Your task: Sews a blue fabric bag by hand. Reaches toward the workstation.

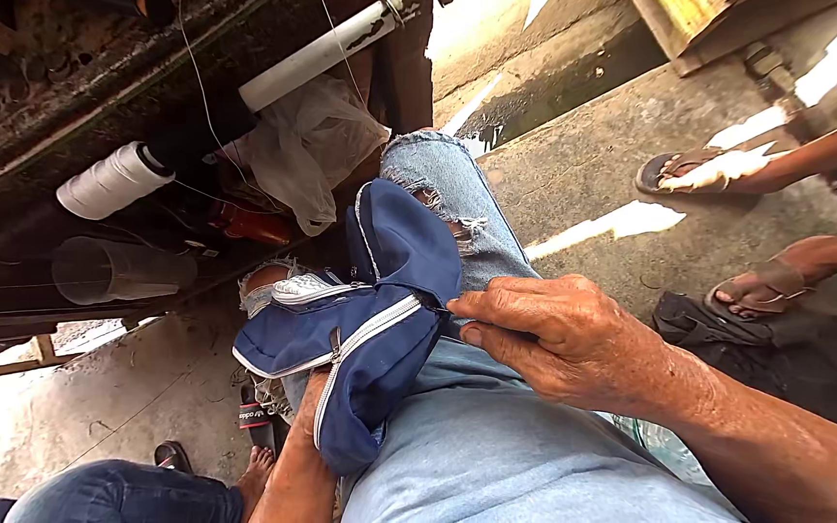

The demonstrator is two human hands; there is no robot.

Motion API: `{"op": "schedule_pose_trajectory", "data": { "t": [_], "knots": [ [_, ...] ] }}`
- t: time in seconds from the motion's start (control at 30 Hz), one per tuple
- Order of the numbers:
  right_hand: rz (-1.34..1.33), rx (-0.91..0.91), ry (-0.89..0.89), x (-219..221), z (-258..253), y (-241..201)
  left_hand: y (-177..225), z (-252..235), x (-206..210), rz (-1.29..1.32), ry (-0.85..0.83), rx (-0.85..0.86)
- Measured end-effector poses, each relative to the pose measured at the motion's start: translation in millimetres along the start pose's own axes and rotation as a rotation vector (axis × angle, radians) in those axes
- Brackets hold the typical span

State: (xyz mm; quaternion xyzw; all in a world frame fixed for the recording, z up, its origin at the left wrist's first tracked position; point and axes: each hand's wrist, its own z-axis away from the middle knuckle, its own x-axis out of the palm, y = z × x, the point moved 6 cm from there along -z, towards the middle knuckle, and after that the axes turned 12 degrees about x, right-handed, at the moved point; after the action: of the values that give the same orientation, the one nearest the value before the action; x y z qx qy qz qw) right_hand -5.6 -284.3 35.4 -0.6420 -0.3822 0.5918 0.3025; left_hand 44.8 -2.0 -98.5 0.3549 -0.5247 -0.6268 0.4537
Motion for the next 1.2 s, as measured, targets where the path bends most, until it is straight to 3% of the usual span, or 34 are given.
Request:
{"op": "schedule_pose_trajectory", "data": {
  "t": [0.2, 0.43, 0.53, 0.57, 0.67, 0.73, 0.93, 1.1, 1.2],
  "knots": [
    [0.001, 0.0, 0.002, -1.1, -0.9, -0.2, 58.3, 11.1, 30.5, 0.158, 0.002, 0.019],
    [0.062, -0.017, -0.007, 0.3, -3.6, -1.4, 21.4, 2.6, 12.2, 0.007, -0.117, 0.13],
    [0.119, -0.028, -0.007, 1.3, -5.0, -2.2, 95.1, 7.0, 50.1, 0.004, -0.026, 0.069],
    [0.148, -0.035, -0.012, 1.6, -5.6, -3.0, 101.7, 9.5, 55.5, 0.059, -0.062, 0.087],
    [0.256, -0.068, -0.026, 3.4, -7.2, -4.9, 102.6, 13.8, 62.1, -0.04, -0.213, 0.179],
    [0.33, -0.089, -0.041, 5.7, -8.2, -6.2, 103.8, 13.3, 66.1, -0.138, -0.227, 0.181],
    [0.477, -0.122, -0.052, 14.3, -12.8, -12.5, 98.2, 8.5, 67.6, -0.08, -0.154, 0.186],
    [0.296, 0.022, -0.098, 11.9, -17.4, -1.2, 95.0, 12.5, 68.8, -0.032, -0.14, 0.128],
    [0.447, -0.09, -0.042, 14.3, -8.9, -8.6, 95.2, 11.2, 71.3, -0.043, -0.158, 0.158]
  ]
}}
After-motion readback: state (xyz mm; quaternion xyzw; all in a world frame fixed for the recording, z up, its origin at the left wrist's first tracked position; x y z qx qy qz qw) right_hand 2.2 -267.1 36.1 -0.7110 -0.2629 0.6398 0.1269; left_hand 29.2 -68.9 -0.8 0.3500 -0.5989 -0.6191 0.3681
